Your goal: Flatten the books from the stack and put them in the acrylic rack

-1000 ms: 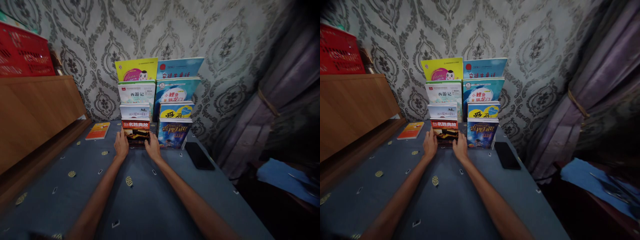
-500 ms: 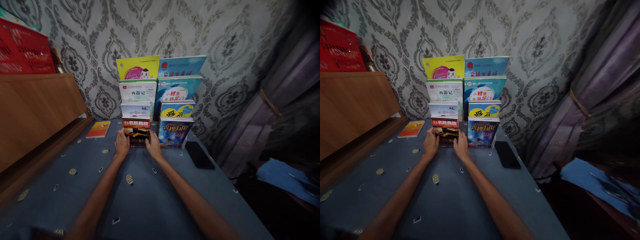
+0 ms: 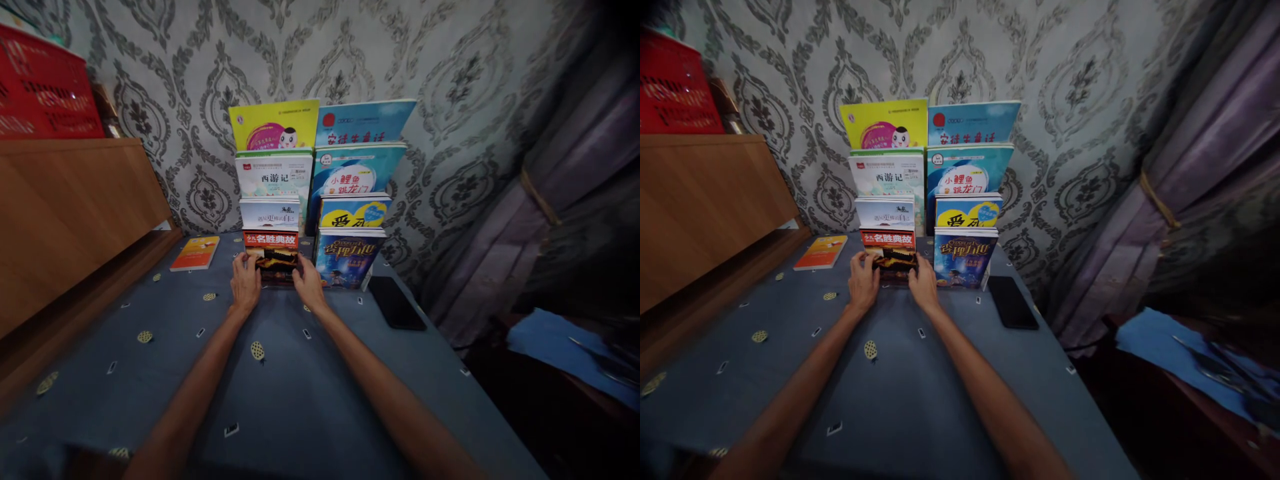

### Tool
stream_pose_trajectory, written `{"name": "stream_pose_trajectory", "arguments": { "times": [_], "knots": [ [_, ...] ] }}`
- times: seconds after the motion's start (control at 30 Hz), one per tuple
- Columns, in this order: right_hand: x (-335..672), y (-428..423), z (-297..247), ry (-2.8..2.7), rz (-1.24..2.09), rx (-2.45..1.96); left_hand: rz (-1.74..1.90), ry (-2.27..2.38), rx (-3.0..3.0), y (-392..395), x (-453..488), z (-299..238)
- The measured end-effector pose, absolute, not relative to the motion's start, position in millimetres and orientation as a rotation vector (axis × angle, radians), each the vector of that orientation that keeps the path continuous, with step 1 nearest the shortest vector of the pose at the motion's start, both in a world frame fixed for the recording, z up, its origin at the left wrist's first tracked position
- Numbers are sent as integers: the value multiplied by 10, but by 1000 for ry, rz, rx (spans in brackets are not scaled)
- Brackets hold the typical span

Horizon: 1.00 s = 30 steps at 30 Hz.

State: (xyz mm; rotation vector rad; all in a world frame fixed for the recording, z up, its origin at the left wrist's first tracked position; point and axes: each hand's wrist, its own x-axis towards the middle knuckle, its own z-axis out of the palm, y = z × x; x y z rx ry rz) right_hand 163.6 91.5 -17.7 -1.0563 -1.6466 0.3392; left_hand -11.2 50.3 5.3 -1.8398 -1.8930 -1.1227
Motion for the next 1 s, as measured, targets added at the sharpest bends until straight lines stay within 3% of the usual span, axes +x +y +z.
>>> {"name": "stream_pose_trajectory", "arguments": {
  "times": [0.6,1.0],
  "knots": [
    [1622,908,-152,-1665,349,-1093,-1089,-1791,-1871,538,-138,-13],
    [1417,513,22,-1813,55,-1046,-1047,-1782,-1879,557,-151,-74]
  ]
}}
